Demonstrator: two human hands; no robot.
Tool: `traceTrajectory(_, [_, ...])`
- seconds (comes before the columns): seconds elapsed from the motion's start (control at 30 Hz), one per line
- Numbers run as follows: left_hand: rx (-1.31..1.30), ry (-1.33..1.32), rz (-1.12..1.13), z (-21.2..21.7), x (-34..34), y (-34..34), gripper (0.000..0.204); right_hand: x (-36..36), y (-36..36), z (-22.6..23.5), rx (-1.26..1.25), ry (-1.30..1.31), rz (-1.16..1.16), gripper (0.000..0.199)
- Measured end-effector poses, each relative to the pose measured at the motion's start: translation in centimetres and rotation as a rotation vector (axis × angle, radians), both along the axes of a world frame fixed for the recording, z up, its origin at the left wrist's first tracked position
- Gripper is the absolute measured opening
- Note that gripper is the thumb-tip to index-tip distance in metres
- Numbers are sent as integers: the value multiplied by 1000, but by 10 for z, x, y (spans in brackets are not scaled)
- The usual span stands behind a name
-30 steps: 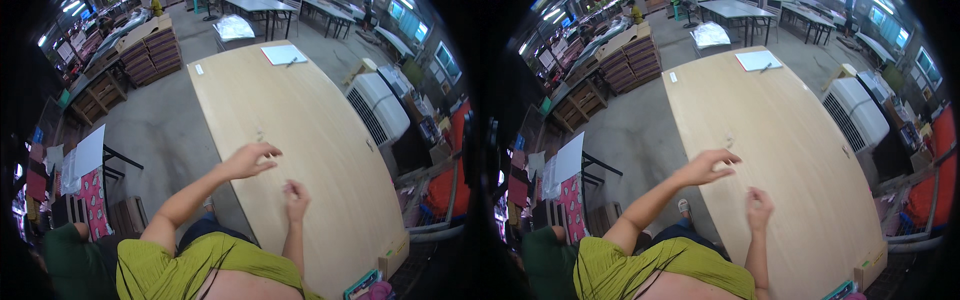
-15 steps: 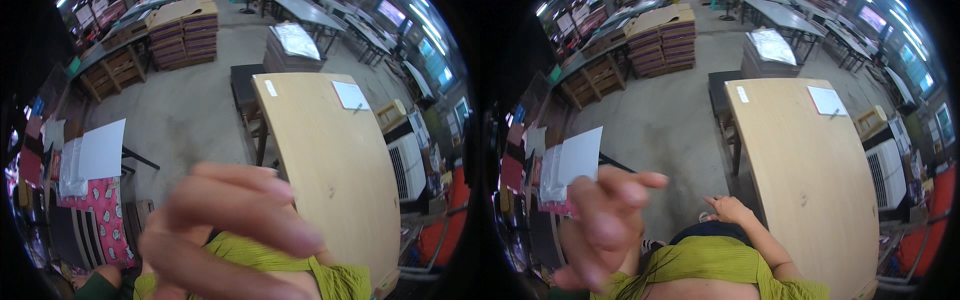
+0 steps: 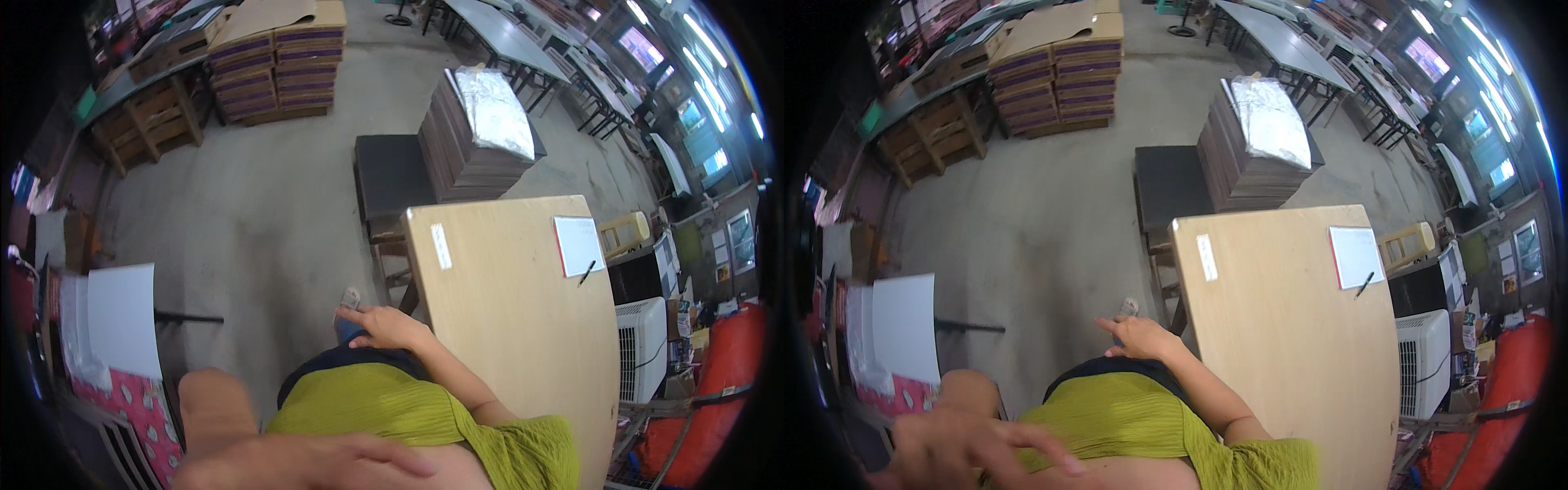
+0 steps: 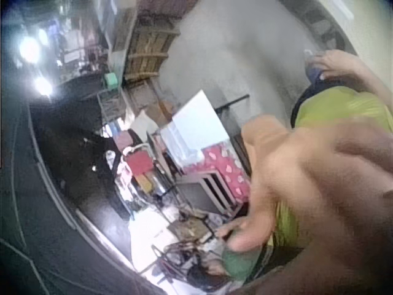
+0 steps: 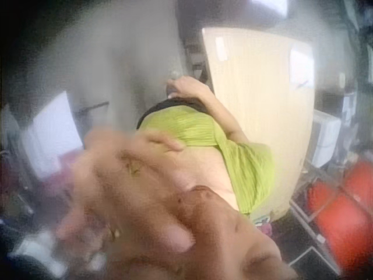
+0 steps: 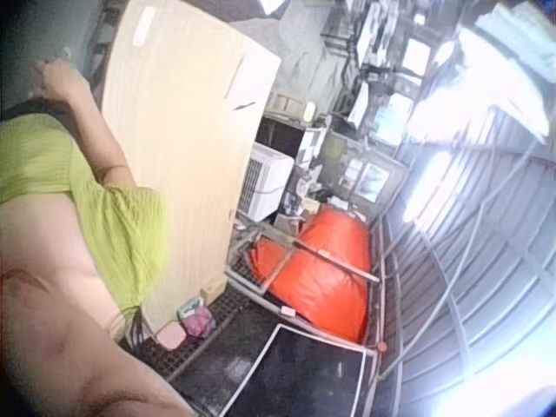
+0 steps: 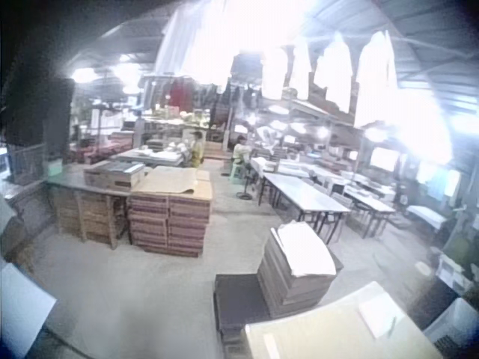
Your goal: The person picks up dark boards and white sheets from stacks and places them onto a large table, then picks up a larger stack of the dark boards to align them by hand.
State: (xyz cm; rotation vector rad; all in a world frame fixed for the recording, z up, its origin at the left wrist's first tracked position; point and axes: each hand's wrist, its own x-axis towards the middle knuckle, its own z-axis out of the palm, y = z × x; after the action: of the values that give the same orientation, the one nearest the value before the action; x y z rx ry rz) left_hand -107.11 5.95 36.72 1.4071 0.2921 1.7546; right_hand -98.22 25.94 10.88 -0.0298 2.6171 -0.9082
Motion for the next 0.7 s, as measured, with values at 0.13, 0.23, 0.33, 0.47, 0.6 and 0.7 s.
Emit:
traceTrajectory(0.13, [-6, -152, -10, 24, -98, 90, 46, -65, 125, -1, -17, 74, -231, 65])
traceTrajectory(0.23, [21, 113, -110, 32, -178, 165, 38, -107, 223, -6, -264, 385, -581, 56])
traceTrajectory(0.33, [96, 356, -292, 20, -262, 244, 36, -131, 334, -44, -407, 529, -1024, 49])
traceTrajectory(0.47, [9, 526, -563, -47, -341, 408, 46, -137, 450, -88, -777, 592, -1663, 36])
traceTrajectory(0.6, [-524, 494, -450, -138, -400, 562, 43, -161, 534, -110, -1138, 619, -1957, 50])
traceTrajectory(0.7, [-811, 847, -203, -219, -433, 674, 37, -192, 606, -140, -1115, 651, -2135, 57])
